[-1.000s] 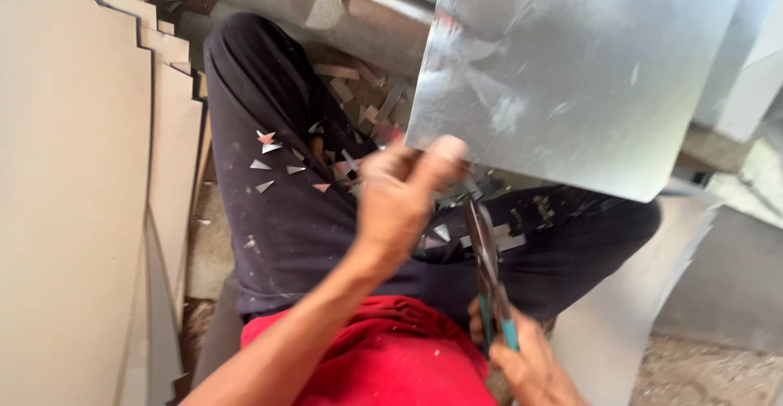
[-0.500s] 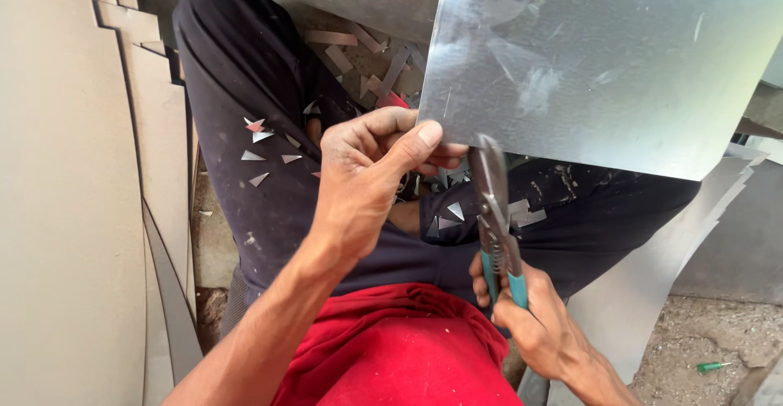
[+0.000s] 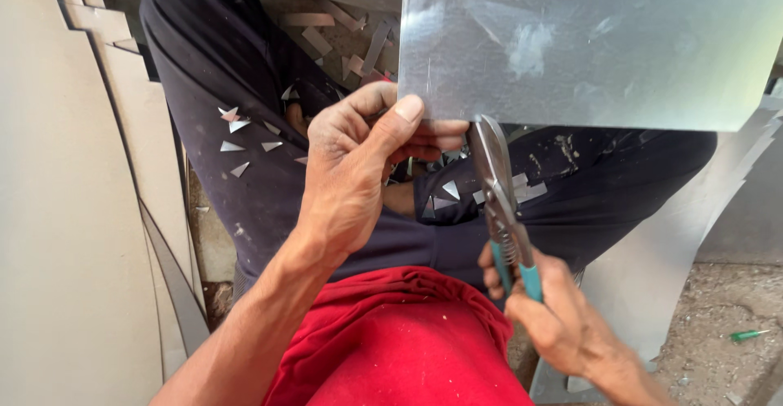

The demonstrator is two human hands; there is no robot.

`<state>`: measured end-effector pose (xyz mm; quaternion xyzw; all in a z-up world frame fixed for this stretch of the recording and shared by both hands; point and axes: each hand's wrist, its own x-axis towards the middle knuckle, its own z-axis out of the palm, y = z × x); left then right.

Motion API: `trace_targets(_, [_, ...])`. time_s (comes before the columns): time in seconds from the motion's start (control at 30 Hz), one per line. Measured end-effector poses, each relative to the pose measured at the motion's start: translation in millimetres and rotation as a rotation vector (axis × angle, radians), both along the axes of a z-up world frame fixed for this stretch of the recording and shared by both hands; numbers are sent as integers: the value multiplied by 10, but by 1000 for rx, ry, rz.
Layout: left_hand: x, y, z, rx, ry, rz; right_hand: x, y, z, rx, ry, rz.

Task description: The person uses snips to cut notches and shapes into pieces of sheet metal while sitting on the floor.

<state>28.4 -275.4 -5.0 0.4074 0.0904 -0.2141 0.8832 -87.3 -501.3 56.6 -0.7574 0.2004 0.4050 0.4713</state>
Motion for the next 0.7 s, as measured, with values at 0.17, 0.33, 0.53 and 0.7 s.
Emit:
trace_targets(0.17, [-8, -15, -34, 8, -9, 8, 230, -114, 131, -154, 69, 131])
trace_targets(0.33, [34, 15, -2, 77, -40, -21, 393, -175, 165, -252, 28, 241])
trace_targets(0.53, [640, -34, -169, 331, -121, -9, 375, -247, 103, -384, 165, 288])
trace_targets(0.7, [556, -424, -186, 475, -400, 293, 124, -599, -71, -321, 86, 278])
